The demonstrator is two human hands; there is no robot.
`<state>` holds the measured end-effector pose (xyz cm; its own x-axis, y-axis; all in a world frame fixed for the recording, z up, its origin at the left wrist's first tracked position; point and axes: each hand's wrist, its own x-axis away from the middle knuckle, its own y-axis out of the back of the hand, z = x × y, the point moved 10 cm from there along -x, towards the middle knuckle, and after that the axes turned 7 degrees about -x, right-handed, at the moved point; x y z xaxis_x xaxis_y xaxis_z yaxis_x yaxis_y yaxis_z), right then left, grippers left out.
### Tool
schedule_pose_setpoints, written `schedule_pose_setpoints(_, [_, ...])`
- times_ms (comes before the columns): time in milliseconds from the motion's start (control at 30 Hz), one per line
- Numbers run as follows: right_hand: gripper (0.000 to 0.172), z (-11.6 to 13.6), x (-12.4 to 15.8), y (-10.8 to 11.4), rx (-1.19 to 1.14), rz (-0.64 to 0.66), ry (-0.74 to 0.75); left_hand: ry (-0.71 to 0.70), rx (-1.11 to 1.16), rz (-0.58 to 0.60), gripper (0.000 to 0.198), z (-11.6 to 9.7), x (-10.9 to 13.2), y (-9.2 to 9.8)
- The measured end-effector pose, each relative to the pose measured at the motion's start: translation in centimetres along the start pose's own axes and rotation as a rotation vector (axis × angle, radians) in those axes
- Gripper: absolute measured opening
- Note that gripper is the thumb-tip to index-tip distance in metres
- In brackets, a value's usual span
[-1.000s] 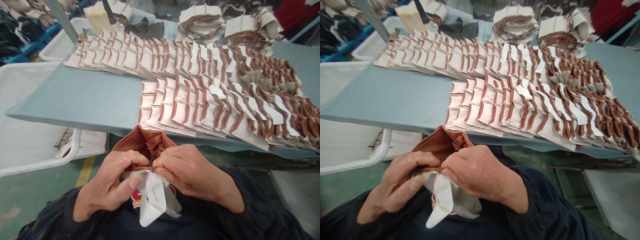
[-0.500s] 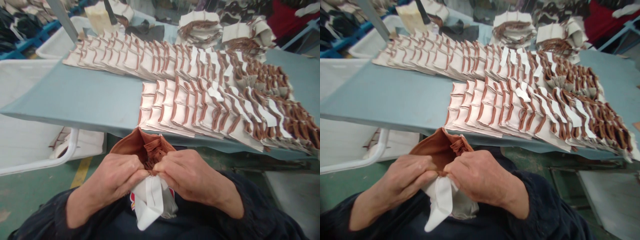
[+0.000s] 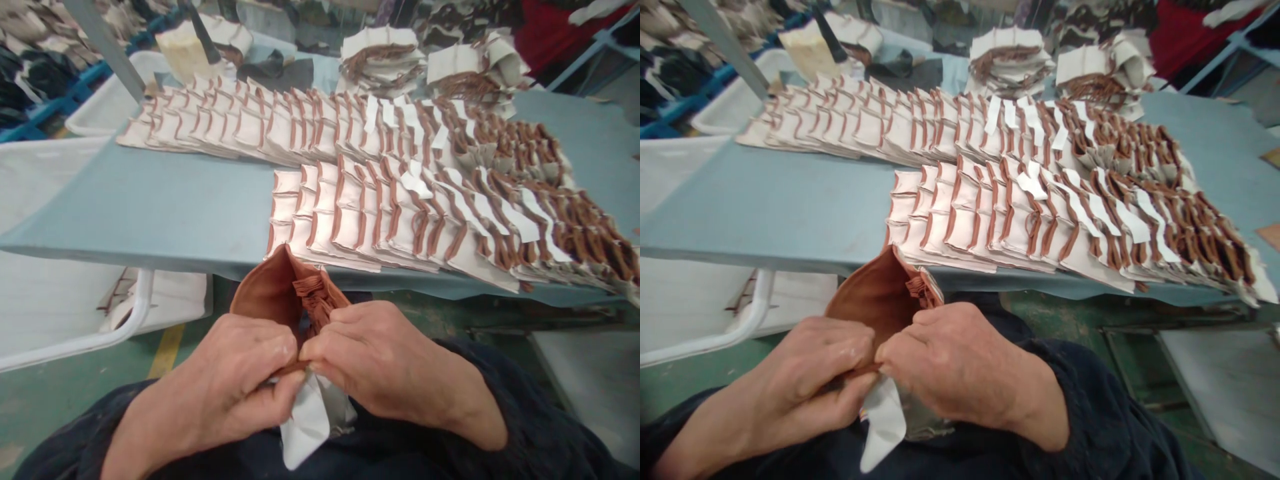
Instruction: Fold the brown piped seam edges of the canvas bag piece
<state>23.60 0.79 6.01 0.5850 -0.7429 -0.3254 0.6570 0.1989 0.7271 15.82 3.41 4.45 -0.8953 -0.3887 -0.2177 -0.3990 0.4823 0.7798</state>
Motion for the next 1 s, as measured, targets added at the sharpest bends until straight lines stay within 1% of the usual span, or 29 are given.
schedule_pose_setpoints(67, [0.032, -0.9, 0.0, 0.0, -0.154, -0.011, -0.028, 0.003, 0.051, -0.033, 0.035, -0.3, 0.3, -0.2])
schedule_pose_setpoints(133, [0.030, -2.1, 0.0, -0.6, -0.447, -0.032, -0.060, 0.020, 0.180, -0.048, 0.032, -0.5, 0.4, -0.5])
schedule_pose_setpoints(233, [0.035, -4.3, -0.1, -2.7, -0.952, -0.048, -0.175, 0.056, 0.395, -0.113, 0.030, -0.2, 0.3, -0.3])
schedule_pose_setpoints(300, [0.041, -5.3, -0.1, -4.0, -1.157, -0.064, -0.246, 0.074, 0.540, -0.148, 0.035, 0.3, 0.1, -0.4])
schedule_pose_setpoints(333, [0.043, -5.7, 0.0, -4.4, -1.202, -0.075, -0.266, 0.087, 0.605, -0.149, 0.040, 0.6, 0.0, -0.6])
schedule_pose_setpoints(433, [0.044, -6.2, 0.3, -4.7, -1.177, -0.072, -0.305, 0.113, 0.709, -0.085, 0.048, 1.5, 0.1, -1.5])
schedule_pose_setpoints(500, [0.043, -6.3, 0.8, -4.8, -1.106, -0.019, -0.351, 0.105, 0.669, -0.048, 0.047, 1.8, 0.3, -1.6])
schedule_pose_setpoints(567, [0.040, -6.2, 1.1, -4.5, -1.017, 0.037, -0.371, 0.093, 0.560, -0.034, 0.046, 1.8, 0.5, -1.1])
schedule_pose_setpoints(667, [0.035, -5.2, 0.7, -3.4, -0.878, 0.073, -0.322, 0.063, 0.407, -0.030, 0.045, 1.3, 0.7, 0.0])
schedule_pose_setpoints(767, [0.038, -3.8, -0.4, -2.7, -0.775, 0.078, -0.256, 0.011, 0.366, -0.036, 0.042, 0.6, 1.1, 0.4])
schedule_pose_setpoints(833, [0.040, -3.0, -1.2, -2.8, -0.775, 0.048, -0.213, -0.007, 0.379, -0.055, 0.041, 0.3, 1.3, 0.4])
schedule_pose_setpoints(867, [0.040, -2.6, -1.5, -2.8, -0.799, 0.013, -0.188, -0.010, 0.395, -0.075, 0.041, 0.3, 1.4, 0.4])
schedule_pose_setpoints(933, [0.040, -2.3, -1.9, -2.8, -0.849, -0.106, -0.142, 0.010, 0.451, -0.150, 0.043, 0.7, 1.6, 0.5])
schedule_pose_setpoints(1000, [0.040, -2.2, -1.9, -2.7, -0.849, -0.247, -0.101, 0.060, 0.532, -0.246, 0.045, 1.3, 1.7, 0.6])
